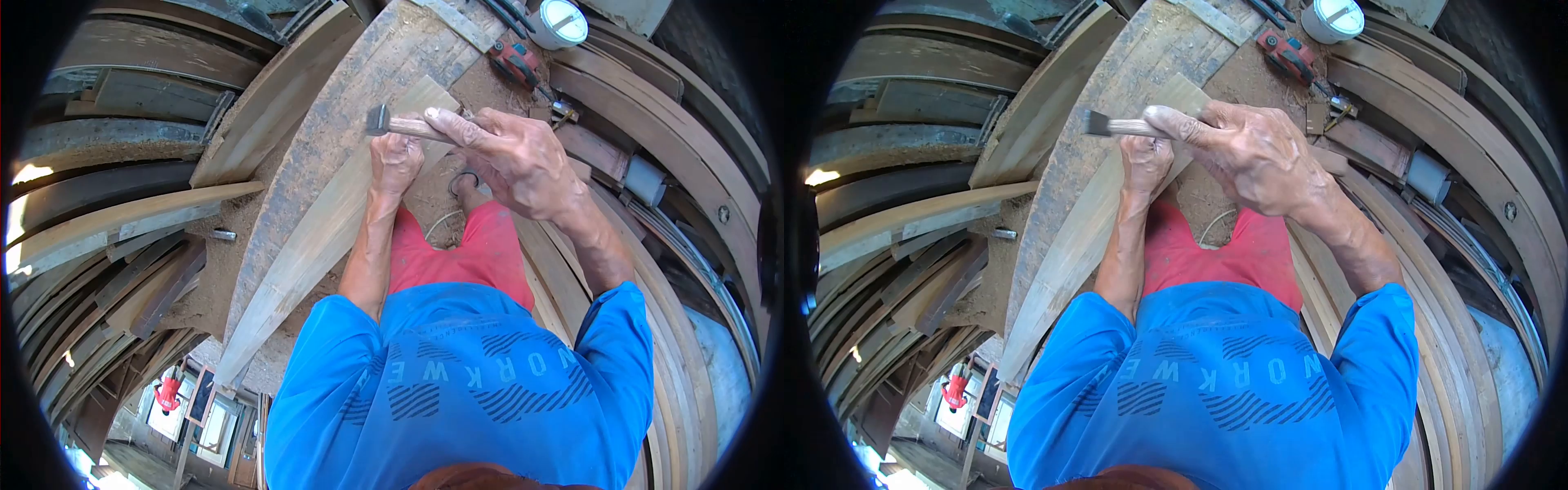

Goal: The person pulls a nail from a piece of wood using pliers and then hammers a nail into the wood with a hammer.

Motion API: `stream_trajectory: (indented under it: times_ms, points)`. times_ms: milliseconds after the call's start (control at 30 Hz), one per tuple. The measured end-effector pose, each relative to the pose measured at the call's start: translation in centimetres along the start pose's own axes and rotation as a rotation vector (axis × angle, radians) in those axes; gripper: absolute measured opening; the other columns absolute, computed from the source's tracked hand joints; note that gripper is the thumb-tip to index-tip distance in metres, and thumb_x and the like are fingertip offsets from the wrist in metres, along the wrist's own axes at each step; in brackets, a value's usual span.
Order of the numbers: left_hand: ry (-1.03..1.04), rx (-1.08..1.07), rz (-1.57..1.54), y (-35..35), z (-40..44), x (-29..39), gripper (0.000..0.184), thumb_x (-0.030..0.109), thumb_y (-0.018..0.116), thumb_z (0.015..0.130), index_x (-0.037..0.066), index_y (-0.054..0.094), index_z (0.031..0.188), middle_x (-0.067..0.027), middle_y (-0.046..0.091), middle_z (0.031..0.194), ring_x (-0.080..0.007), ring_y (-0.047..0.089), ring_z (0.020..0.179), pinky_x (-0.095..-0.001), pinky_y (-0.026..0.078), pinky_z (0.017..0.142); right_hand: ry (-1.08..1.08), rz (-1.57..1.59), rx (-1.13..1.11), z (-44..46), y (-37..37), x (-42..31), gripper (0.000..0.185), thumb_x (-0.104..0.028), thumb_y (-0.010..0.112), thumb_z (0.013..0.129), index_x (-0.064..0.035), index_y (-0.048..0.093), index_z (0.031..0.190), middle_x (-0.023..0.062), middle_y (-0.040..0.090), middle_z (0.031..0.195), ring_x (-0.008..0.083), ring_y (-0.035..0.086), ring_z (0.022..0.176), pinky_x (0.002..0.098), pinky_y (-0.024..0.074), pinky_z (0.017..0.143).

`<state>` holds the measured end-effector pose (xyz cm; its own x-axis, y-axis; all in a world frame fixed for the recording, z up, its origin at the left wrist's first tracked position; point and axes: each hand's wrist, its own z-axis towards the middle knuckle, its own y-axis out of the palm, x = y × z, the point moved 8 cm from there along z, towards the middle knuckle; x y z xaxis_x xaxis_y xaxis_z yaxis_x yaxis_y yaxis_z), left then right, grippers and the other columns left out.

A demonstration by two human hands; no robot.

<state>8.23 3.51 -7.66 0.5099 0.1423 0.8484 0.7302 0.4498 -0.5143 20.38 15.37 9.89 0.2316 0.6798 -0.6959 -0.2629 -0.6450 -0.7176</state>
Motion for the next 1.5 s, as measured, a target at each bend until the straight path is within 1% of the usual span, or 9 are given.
stream_trajectory:
  times_ms: [233, 367, 567, 633, 800, 1000, 1133, 1267, 1500]
  points:
    - [0.071, 0.021, 0.059, -0.3, 0.8, 0.9, 0.018, -0.004, 0.07, 0.088, 0.005, 0.07, 0.103, -0.0188, 0.073, 0.089, -0.0419, 0.072, 0.081, -0.0481, 0.056, 0.067, 0.143, -0.199, -0.188, -0.2, 1.3, 2.0, 0.063, -0.003, 0.075, 0.089, -0.0093, 0.06, 0.15, 0.013, 0.066, 0.088, 0.0324, 0.063, 0.071, 0.0443, 0.0533, 0.064]
    - [0.028, -0.032, 0.103, -0.1, -0.3, -0.4, 0.012, 0.0, 0.073, 0.09, 0.006, 0.068, 0.1, -0.0182, 0.072, 0.084, -0.0421, 0.071, 0.078, -0.0495, 0.055, 0.064, -0.026, 0.137, 0.218, -0.2, -1.5, -0.8, 0.052, -0.012, 0.064, 0.098, -0.0202, 0.062, 0.149, 0.0141, 0.063, 0.082, 0.036, 0.066, 0.071, 0.0487, 0.0525, 0.061]
    - [0.08, -0.002, 0.139, 0.0, 1.1, 1.5, 0.009, 0.003, 0.073, 0.091, 0.007, 0.069, 0.098, -0.018, 0.072, 0.087, -0.0411, 0.071, 0.078, -0.0507, 0.055, 0.065, 0.208, -0.138, -0.183, -0.9, 1.3, 2.2, 0.062, -0.004, 0.072, 0.09, -0.0084, 0.058, 0.151, 0.0148, 0.062, 0.085, 0.0365, 0.064, 0.074, 0.0466, 0.0526, 0.066]
    - [0.031, -0.013, 0.166, -0.3, 1.3, 1.8, 0.009, 0.002, 0.072, 0.091, 0.006, 0.069, 0.098, -0.0187, 0.072, 0.089, -0.041, 0.072, 0.08, -0.0499, 0.055, 0.066, 0.107, 0.06, 0.137, -1.5, 0.0, 1.1, 0.05, -0.008, 0.069, 0.097, -0.0044, 0.06, 0.146, 0.0159, 0.065, 0.087, 0.034, 0.067, 0.075, 0.044, 0.0544, 0.067]
    - [-0.196, 0.075, -0.107, -2.2, -0.1, 0.0, 0.012, 0.009, 0.062, 0.107, 0.001, 0.069, 0.101, -0.0025, 0.072, 0.085, -0.0104, 0.069, 0.081, -0.035, 0.053, 0.066, 0.555, 0.293, 0.465, -4.9, 1.3, 7.0, 0.036, -0.024, 0.072, 0.101, -0.0026, 0.067, 0.13, 0.0143, 0.073, 0.093, 0.025, 0.071, 0.08, 0.037, 0.056, 0.073]
    - [-0.264, -0.087, 0.28, -6.4, -4.9, -0.2, 0.033, 0.031, 0.067, 0.105, -0.001, 0.062, 0.1, -0.0215, 0.07, 0.128, -0.0341, 0.065, 0.127, -0.044, 0.05, 0.101, 0.903, 0.641, 0.587, -9.4, 14.1, 15.1, 0.04, -0.034, 0.081, 0.096, 0.0016, 0.073, 0.114, 0.0075, 0.075, 0.093, 0.0162, 0.068, 0.082, 0.0364, 0.0551, 0.073]
    - [-0.047, -0.217, 0.516, -4.4, -7.1, 1.5, 0.06, 0.048, 0.088, 0.083, -0.001, 0.056, 0.098, -0.0393, 0.031, 0.163, -0.063, 0.026, 0.15, -0.0753, 0.021, 0.117, 0.875, 0.817, 0.635, -7.8, 17.5, 15.3, 0.035, -0.03, 0.083, 0.094, 0.0028, 0.073, 0.104, 0.0054, 0.072, 0.091, 0.0132, 0.063, 0.082, 0.034, 0.0527, 0.073]
    - [-0.038, -0.324, 0.63, -2.3, -8.6, 0.6, 0.065, 0.037, 0.095, 0.07, -0.004, 0.056, 0.101, -0.0465, 0.012, 0.167, -0.0721, 0.012, 0.151, -0.0848, 0.011, 0.116, 0.919, 0.896, 0.587, -7.9, 18.1, 15.7, 0.028, -0.025, 0.082, 0.094, 0.0006, 0.07, 0.098, 0.0025, 0.069, 0.089, 0.0116, 0.061, 0.082, 0.0322, 0.0509, 0.074]
    - [-0.085, -0.569, 0.547, -1.6, -9.5, 3.6, 0.063, 0.016, 0.089, 0.065, -0.009, 0.056, 0.113, -0.0473, 0.023, 0.163, -0.07, 0.022, 0.15, -0.0743, 0.024, 0.122, 1.018, 0.971, 0.615, -12.4, 15.7, 12.3, 0.031, -0.032, 0.081, 0.096, -0.0028, 0.069, 0.098, 0.0011, 0.068, 0.088, 0.0104, 0.06, 0.082, 0.0308, 0.0506, 0.076]
